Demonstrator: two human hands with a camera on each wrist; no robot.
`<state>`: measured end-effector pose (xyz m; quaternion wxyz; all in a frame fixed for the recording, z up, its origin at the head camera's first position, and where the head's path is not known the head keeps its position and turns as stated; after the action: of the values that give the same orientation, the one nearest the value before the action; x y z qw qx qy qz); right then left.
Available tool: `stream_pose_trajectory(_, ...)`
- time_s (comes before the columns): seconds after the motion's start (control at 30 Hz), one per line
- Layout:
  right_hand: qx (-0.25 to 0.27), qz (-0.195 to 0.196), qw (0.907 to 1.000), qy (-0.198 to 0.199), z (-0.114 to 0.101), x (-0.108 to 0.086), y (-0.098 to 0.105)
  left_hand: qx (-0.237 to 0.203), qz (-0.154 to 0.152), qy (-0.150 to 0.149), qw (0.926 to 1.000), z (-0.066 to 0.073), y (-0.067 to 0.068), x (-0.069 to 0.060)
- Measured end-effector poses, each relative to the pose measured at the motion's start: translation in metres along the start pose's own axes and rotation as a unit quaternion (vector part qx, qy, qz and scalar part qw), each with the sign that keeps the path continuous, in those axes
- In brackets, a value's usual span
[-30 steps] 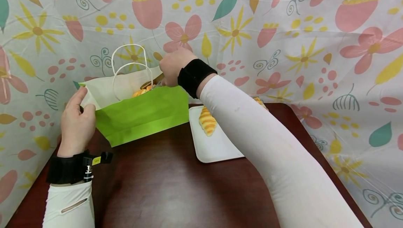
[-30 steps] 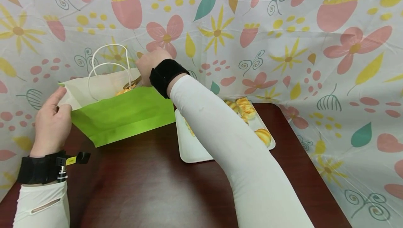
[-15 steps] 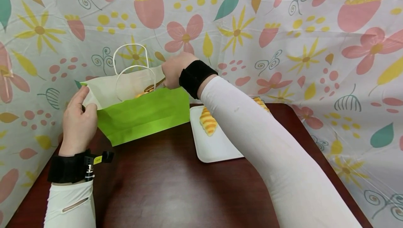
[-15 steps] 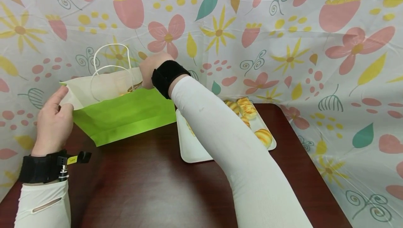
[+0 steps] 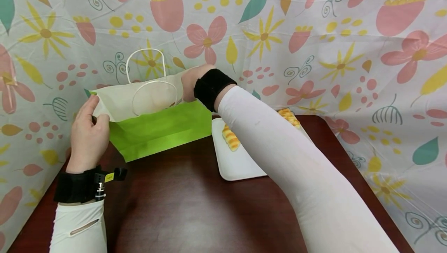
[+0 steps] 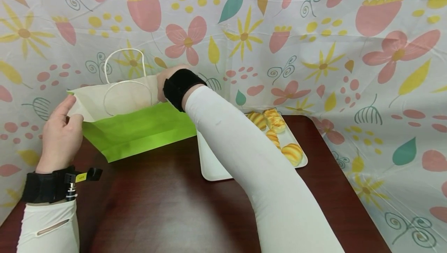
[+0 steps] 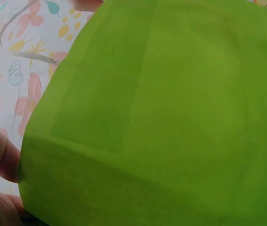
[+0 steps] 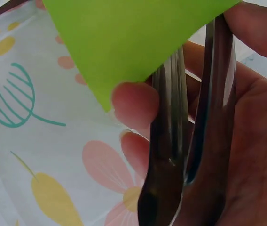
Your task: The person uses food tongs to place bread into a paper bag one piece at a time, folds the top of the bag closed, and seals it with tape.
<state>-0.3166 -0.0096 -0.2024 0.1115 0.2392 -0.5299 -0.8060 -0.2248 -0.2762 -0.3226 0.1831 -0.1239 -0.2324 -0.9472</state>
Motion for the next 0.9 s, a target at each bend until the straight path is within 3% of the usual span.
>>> stream_pose_trajectory(0.2, -0.022, -0.027, 0.9994, -0.001, -0.003, 0.018, -0.009, 0.002, 0.004, -0.005, 1.0000, 0.001, 0.000, 0.001)
stream_pose_trajectory(0.33, -0.036, -0.022, 0.9991, -0.006, -0.007, 0.025, -0.013, 0.002, 0.002, -0.008, 1.0000, 0.000, 0.000, 0.001)
stream_pose_trajectory(0.53, -0.031, -0.002, 0.9995, -0.006, -0.015, 0.012, -0.009, 0.001, 0.001, -0.006, 1.0000, 0.000, 0.000, 0.000)
stream_pose_trajectory(0.9, -0.013, -0.012, 0.9998, 0.008, -0.016, 0.000, -0.008, 0.000, -0.001, -0.001, 1.0000, 0.001, 0.000, 0.000)
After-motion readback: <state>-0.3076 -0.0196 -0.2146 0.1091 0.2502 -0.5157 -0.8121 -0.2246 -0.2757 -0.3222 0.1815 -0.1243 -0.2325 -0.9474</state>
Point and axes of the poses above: each hand's wrist, its own x-axis towards the middle knuckle, its own y-axis out of the back of the hand, z = x × y, the point moved 3 cm from there along x, towards the middle knuckle, and after that the axes turned 6 degrees about -x, right-handed, at the moved point
